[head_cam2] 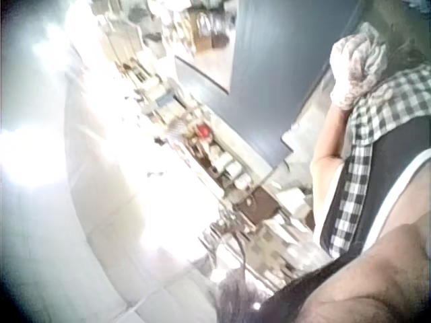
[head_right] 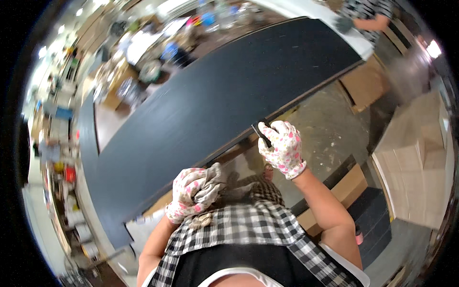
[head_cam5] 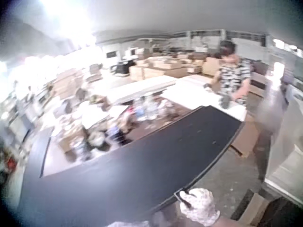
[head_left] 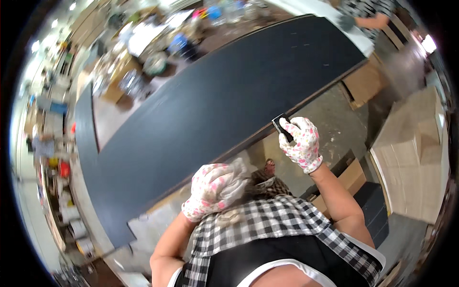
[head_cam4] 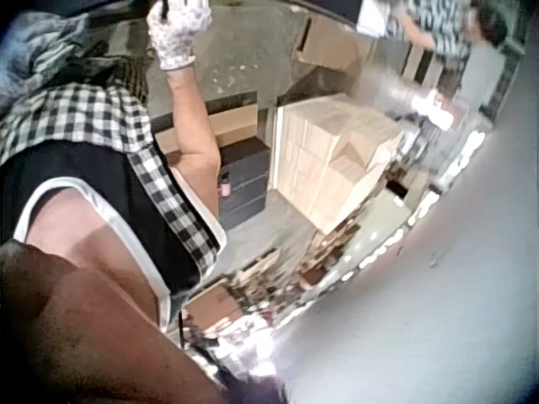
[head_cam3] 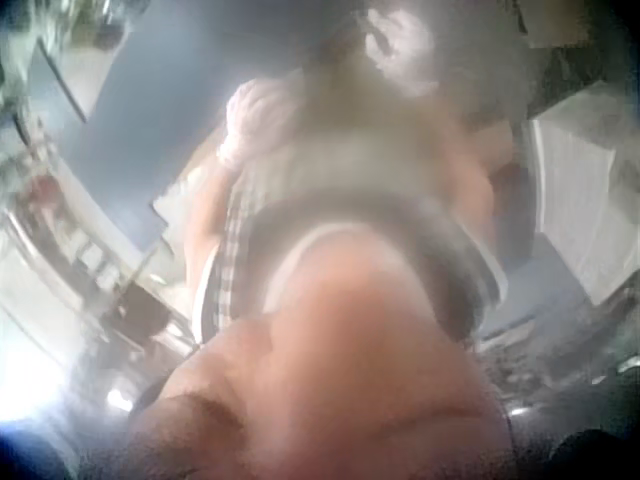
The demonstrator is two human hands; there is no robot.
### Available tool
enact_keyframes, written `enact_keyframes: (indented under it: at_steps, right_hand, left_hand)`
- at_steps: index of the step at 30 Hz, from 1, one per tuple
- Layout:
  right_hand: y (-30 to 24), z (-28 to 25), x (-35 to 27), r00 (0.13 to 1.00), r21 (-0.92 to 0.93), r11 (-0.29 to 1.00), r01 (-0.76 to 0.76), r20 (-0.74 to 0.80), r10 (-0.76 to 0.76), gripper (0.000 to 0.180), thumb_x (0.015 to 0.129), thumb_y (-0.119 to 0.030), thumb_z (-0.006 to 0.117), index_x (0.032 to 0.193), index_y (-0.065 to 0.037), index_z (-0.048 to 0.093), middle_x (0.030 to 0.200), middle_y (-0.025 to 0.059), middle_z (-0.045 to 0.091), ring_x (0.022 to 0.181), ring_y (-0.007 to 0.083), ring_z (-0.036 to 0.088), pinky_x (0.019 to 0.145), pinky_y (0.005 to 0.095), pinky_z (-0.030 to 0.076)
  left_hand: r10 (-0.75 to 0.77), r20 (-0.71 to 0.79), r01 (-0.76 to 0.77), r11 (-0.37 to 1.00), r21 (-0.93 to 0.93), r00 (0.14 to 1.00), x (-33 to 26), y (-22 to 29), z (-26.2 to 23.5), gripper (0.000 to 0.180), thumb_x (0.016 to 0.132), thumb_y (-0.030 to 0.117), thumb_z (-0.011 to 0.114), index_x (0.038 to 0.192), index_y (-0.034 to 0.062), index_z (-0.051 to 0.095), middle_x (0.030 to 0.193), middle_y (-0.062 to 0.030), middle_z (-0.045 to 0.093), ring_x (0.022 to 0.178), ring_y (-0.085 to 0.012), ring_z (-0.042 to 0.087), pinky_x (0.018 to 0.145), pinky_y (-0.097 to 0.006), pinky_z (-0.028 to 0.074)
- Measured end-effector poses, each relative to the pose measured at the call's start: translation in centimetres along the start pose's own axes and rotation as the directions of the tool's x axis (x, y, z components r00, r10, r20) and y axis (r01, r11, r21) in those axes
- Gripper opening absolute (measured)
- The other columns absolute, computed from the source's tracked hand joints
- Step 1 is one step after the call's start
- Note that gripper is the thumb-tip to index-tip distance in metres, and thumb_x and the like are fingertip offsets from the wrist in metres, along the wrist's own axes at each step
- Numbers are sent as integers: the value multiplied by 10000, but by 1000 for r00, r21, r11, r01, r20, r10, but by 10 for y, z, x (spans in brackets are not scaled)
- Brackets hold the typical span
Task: The person wipes a large black wood panel with a cloth and a handheld scraper, clearing the surface and edges.
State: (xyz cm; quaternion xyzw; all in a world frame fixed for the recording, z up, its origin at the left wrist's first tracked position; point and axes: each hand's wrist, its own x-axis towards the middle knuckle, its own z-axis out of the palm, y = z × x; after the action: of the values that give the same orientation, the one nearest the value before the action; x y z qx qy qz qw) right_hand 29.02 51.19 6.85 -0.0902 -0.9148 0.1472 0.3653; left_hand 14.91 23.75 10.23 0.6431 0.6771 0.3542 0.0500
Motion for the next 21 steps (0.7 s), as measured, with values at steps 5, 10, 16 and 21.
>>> enact_keyframes:
  at_steps: [5, 10, 16, 21]
  right_hand:
    - [-119, 49, -2, 979, 140, 983, 122, 147, -142, 399, 665, -78, 756, 1059, -59, 698, 901, 99, 596, 769, 292, 581, 667, 408, 471]
    - [-244, 123, 15, 912, 264, 916, 303, 198, -359, 416, 663, -82, 750, 1076, -63, 701, 882, 82, 587, 743, 266, 569, 633, 393, 446]
    - [-357, 186, 16, 795, 426, 755, 498, 125, -594, 343, 679, -151, 725, 1015, -92, 695, 813, 54, 571, 716, 238, 566, 597, 383, 451]
    - [-469, 249, 19, 585, 498, 652, 572, 309, -750, 231, 778, -202, 649, 983, -97, 667, 790, 70, 571, 753, 236, 596, 624, 374, 499]
  left_hand:
    - [-328, -94, 329, 944, -7, 940, -103, 21, -24, 358, 766, 272, 763, 1054, 69, 699, 1019, -116, 694, 867, -302, 662, 767, -383, 524]
    - [-574, -144, 561, 819, -124, 806, -236, -3, -30, 356, 784, 231, 723, 1080, 41, 664, 1122, -149, 670, 1003, -346, 633, 866, -443, 512]
    - [-775, -128, 754, 632, -180, 619, -296, 16, -9, 528, 688, 229, 689, 1170, 21, 631, 1163, -183, 636, 1054, -382, 586, 958, -462, 463]
    - [-824, -232, 838, 542, -59, 517, -314, 14, 3, 386, 776, 311, 724, 1087, 84, 693, 1106, -153, 672, 988, -344, 651, 871, -441, 521]
